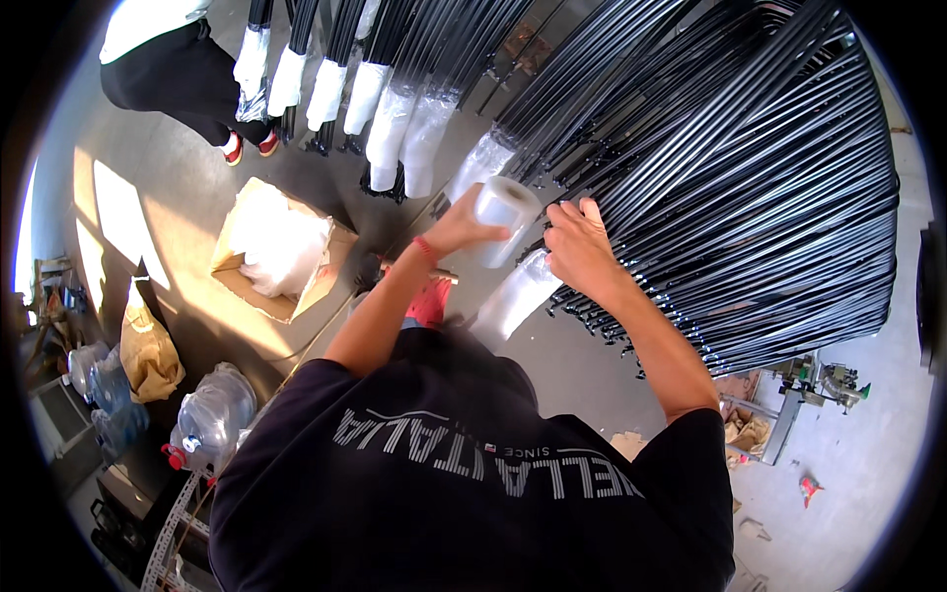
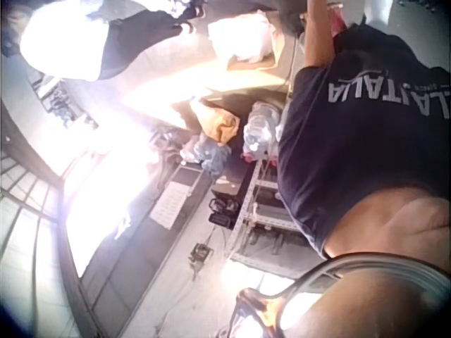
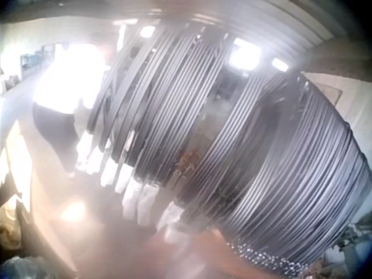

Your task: The person wraps the ends of long black industrial rods using foam padding and clear plastic wrap. They take pieces of white foam from a box and wrap them around the ends of several rods held together, then secure the padding by winding plastic wrap around it.

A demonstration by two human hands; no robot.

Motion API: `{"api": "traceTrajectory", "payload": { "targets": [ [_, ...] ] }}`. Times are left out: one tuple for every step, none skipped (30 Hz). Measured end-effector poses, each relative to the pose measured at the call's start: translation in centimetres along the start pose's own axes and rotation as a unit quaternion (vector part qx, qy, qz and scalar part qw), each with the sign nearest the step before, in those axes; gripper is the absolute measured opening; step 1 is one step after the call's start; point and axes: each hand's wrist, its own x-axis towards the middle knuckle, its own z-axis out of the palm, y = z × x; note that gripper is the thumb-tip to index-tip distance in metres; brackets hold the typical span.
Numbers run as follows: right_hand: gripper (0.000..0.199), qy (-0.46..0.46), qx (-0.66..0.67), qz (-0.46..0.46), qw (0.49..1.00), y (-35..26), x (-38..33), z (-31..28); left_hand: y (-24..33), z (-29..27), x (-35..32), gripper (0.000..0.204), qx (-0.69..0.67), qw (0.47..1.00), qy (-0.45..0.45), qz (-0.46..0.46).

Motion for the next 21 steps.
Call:
{"api": "traceTrajectory", "payload": {
  "targets": [
    [0.011, 0.004, -0.003, 0.007, 1.000, 0.0, 0.0, 0.2, 1.0, -0.3, -0.9, 0.076, 0.021, 1.000, 0.005, 0.019],
    [0.011, -0.003, -0.005, 0.014, 1.000, 0.0, -0.1, 0.3, 2.0, -0.3, -1.8, 0.075, 0.042, 0.998, 0.009, 0.038],
    [0.011, -0.007, -0.008, 0.018, 1.000, -0.1, 0.1, 0.2, 2.8, -0.4, -2.7, 0.074, 0.066, 0.996, 0.017, 0.060],
    [0.012, -0.012, -0.011, 0.023, 1.000, -0.1, 0.2, 0.2, 3.1, 0.0, -3.6, 0.077, 0.046, 0.996, 0.030, 0.068],
    [0.011, -0.007, -0.007, 0.023, 1.000, -0.2, 0.3, 0.0, 3.6, 0.4, -4.5, 0.079, 0.041, 0.996, 0.027, 0.070],
    [0.011, -0.002, -0.004, 0.024, 1.000, -0.3, 0.2, -0.2, 4.4, 1.0, -5.6, 0.080, 0.035, 0.996, 0.025, 0.072],
    [0.011, 0.002, 0.000, 0.025, 1.000, -0.3, 0.1, -0.3, 5.4, 1.5, -6.5, 0.081, 0.028, 0.997, 0.022, 0.074],
    [0.010, 0.017, -0.009, 0.025, 1.000, -0.2, 0.1, -0.1, 6.7, 2.0, -7.1, 0.082, 0.052, 0.996, -0.012, 0.076],
    [0.008, 0.031, -0.016, 0.025, 0.999, -0.2, 0.1, 0.3, 8.0, 2.7, -7.9, 0.083, 0.076, 0.993, -0.046, 0.077],
    [0.007, 0.045, -0.022, 0.022, 0.998, -0.1, 0.2, 0.7, 8.4, 3.6, -8.5, 0.082, 0.106, 0.986, -0.069, 0.106],
    [0.006, 0.036, -0.018, 0.021, 0.999, -0.2, 0.2, 0.7, 8.9, 4.6, -8.7, 0.081, 0.147, 0.975, -0.093, 0.138],
    [0.005, 0.027, -0.016, 0.019, 0.999, -0.2, 0.3, 0.4, 9.0, 5.5, -8.7, 0.083, 0.200, 0.961, -0.133, 0.139],
    [0.004, 0.018, -0.014, 0.017, 1.000, -0.2, 0.3, 0.2, 9.1, 6.3, -8.5, 0.086, 0.252, 0.942, -0.173, 0.139],
    [0.003, 0.019, -0.027, 0.022, 0.999, -0.1, 0.3, 0.5, 9.0, 7.0, -7.9, 0.085, 0.271, 0.932, -0.199, 0.135],
    [0.002, 0.013, -0.030, 0.023, 0.999, 0.1, 0.3, 0.3, 8.7, 7.8, -7.2, 0.085, 0.289, 0.920, -0.227, 0.135],
    [0.002, 0.008, -0.030, 0.021, 0.999, 0.1, 0.4, 0.4, 8.3, 8.6, -6.7, 0.084, 0.309, 0.908, -0.252, 0.131],
    [0.001, 0.004, -0.029, 0.019, 0.999, 0.1, 0.5, 0.4, 7.7, 9.5, -6.4, 0.084, 0.329, 0.907, -0.224, 0.136],
    [0.001, -0.005, -0.030, 0.013, 0.999, 0.1, 0.5, 0.2, 7.0, 10.5, -5.9, 0.084, 0.348, 0.905, -0.198, 0.144],
    [0.003, -0.014, -0.030, 0.009, 0.999, 0.1, 0.5, -0.1, 6.2, 11.4, -5.5, 0.083, 0.365, 0.902, -0.174, 0.150],
    [0.005, -0.024, -0.030, 0.004, 0.999, 0.1, 0.5, -0.3, 5.3, 12.0, -4.9, 0.084, 0.361, 0.901, -0.147, 0.189],
    [0.004, -0.017, -0.032, -0.006, 0.999, 0.3, 0.3, -0.1, 5.4, 12.6, -4.7, 0.084, 0.377, 0.897, -0.141, 0.183]
  ]
}}
